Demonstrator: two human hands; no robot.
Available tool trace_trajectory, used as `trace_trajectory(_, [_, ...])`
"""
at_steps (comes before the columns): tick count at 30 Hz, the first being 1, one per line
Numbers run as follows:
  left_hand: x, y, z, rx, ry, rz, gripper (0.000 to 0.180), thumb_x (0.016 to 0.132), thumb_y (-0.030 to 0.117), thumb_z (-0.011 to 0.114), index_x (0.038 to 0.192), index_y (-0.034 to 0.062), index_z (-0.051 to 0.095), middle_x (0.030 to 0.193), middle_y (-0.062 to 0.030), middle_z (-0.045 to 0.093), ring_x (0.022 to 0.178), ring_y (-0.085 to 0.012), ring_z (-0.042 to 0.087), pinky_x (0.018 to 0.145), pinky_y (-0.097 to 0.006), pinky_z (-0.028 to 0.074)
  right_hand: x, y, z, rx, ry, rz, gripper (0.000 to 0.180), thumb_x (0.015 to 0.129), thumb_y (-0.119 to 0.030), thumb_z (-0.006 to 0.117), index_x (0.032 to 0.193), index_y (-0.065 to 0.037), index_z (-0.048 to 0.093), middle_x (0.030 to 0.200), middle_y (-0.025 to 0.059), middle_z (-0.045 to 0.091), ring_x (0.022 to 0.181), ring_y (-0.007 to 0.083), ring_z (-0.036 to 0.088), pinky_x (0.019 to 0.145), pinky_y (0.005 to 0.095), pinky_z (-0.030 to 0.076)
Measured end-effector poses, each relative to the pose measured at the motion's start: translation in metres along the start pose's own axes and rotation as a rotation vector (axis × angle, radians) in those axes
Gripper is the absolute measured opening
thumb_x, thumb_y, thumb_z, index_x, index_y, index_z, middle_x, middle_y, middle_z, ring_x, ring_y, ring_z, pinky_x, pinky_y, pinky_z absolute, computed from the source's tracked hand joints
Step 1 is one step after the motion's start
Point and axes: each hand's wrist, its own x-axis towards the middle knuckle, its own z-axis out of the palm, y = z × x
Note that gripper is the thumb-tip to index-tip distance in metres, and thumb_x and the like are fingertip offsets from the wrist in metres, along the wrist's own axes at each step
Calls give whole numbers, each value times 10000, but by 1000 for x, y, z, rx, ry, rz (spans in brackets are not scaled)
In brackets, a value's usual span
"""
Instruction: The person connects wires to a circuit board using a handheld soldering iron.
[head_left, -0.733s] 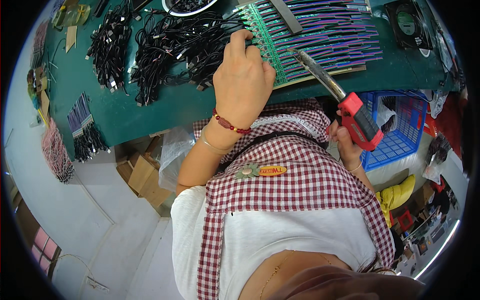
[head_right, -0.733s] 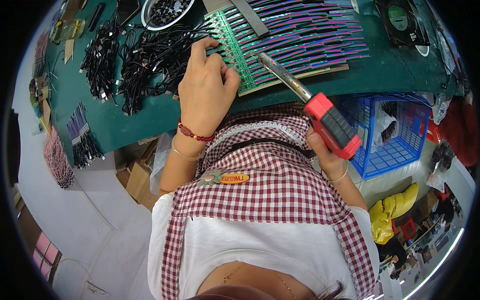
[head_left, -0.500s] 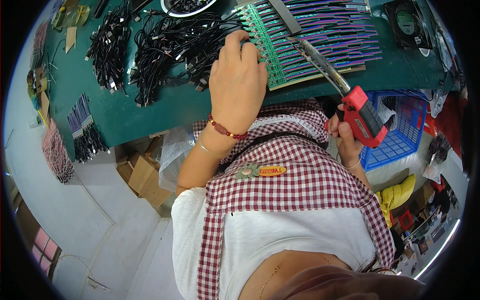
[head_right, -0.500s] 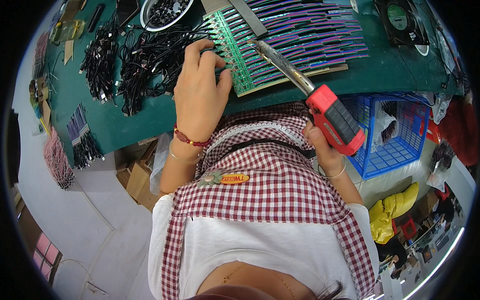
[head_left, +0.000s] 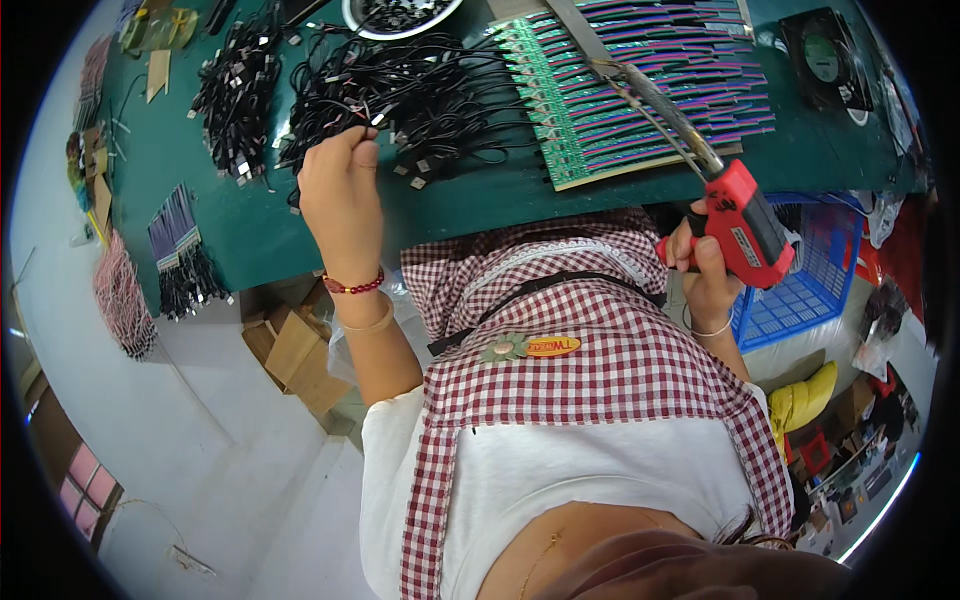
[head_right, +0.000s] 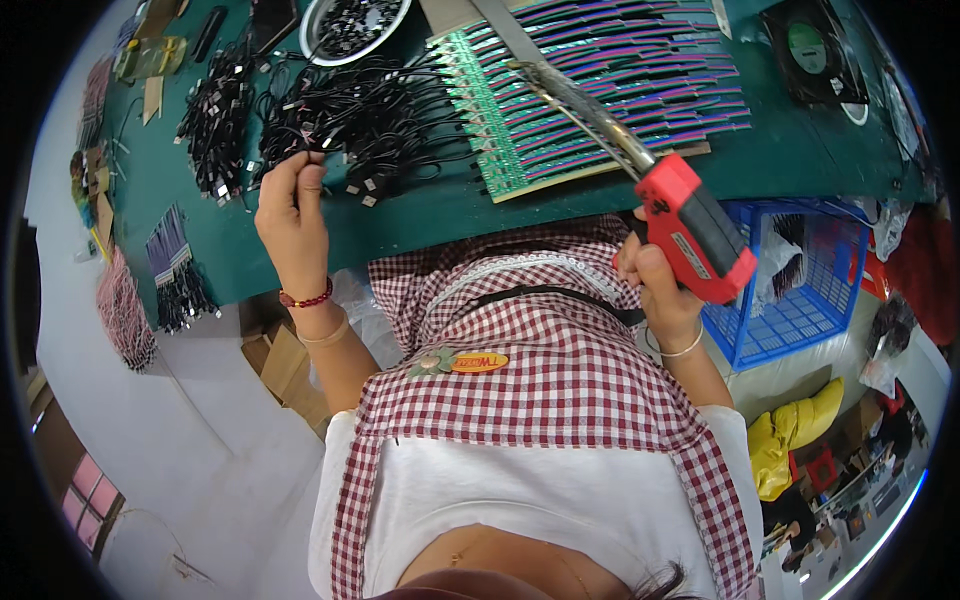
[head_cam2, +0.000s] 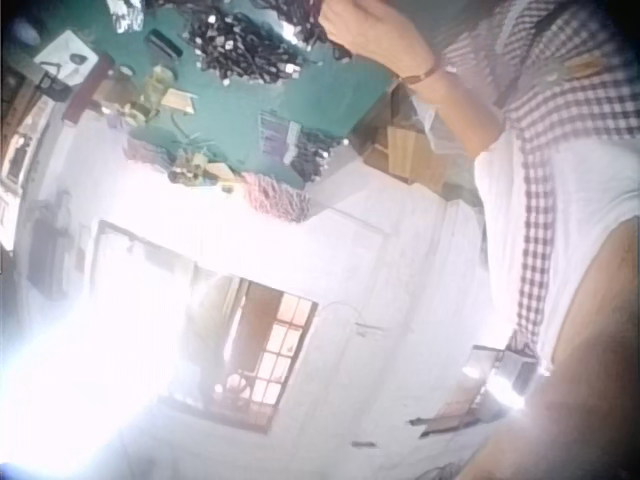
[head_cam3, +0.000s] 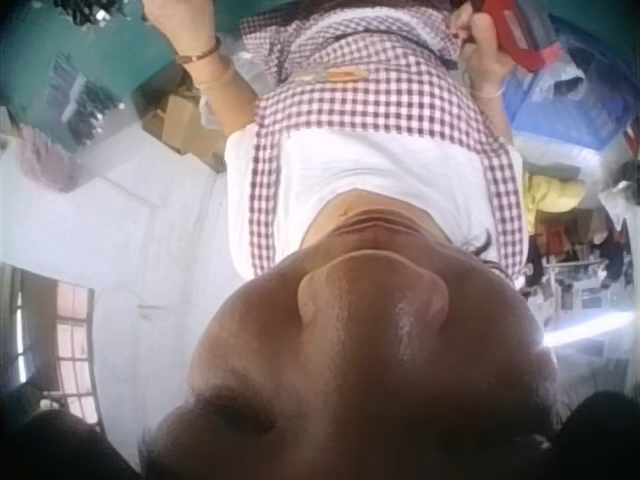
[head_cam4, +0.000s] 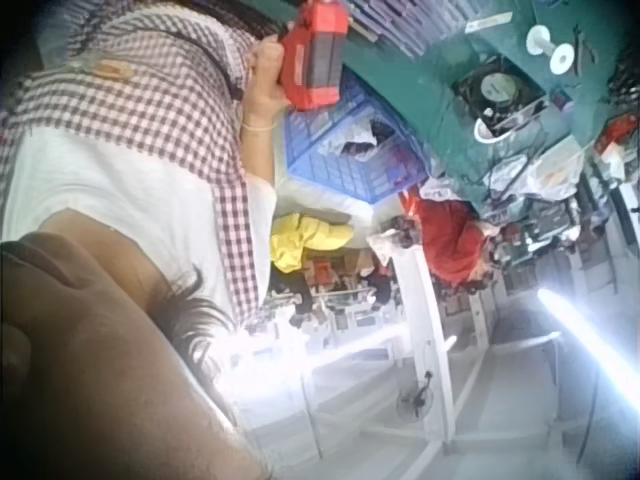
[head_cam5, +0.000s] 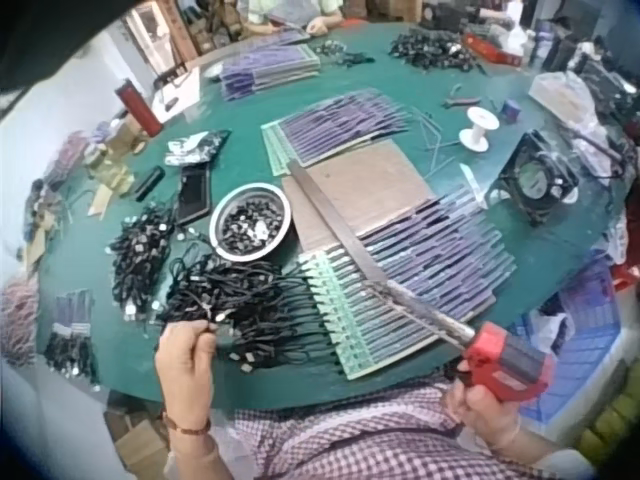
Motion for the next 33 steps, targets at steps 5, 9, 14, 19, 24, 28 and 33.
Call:
trace_trajectory(5, [17,39,-8,-350,-84,100,91,802,-27,530,856,-21,603,740,-65,588,614,-103,493,574,-224,401,5,-3,11,88,45,-23,340,879,-119,513,1165,47,433,656,59,482,539,100,426,525,255,400])
trace_trajectory(9, [14,71,5,-489,-153,191,111,737,-68,530,804,-32,611,732,-73,581,555,-116,509,522,-206,401,24,-24,45,91,98,90,337,836,-40,544,1144,24,423,750,105,535,613,144,505,584,291,444])
trace_trajectory(14, [8,94,4,-588,-321,243,120,721,-61,527,793,-19,614,715,-65,557,574,-111,509,509,-220,386,58,-31,71,-73,-46,0,379,791,-6,602,1135,25,444,907,136,602,787,176,586,693,303,477])
trace_trajectory(19, [3,96,9,-667,-402,224,79,740,-42,504,757,-23,580,702,-68,557,558,-114,478,504,-239,366,59,-36,75,-109,-103,69,351,788,20,608,1111,22,470,874,90,604,788,120,566,676,236,465])
trace_trajectory(24, [-8,103,21,-763,-256,115,60,744,3,592,796,0,562,644,-84,546,510,-164,541,473,-273,421,54,-27,80,-188,-54,3,311,782,32,614,1068,13,496,863,56,600,749,99,554,644,217,450])
trace_trajectory(28, [-9,104,25,-520,-232,252,102,741,26,622,742,27,520,627,-79,584,483,-197,566,446,-294,427,59,-15,74,-504,-32,-324,138,766,-12,645,891,-11,586,820,11,608,762,81,577,659,232,466])
trace_trajectory(33, [-7,104,26,-546,-257,205,93,748,29,621,762,16,530,620,-96,590,490,-198,579,453,-284,438,57,-22,77,-407,53,-149,165,756,8,647,913,-4,598,832,23,621,782,94,590,696,238,477])
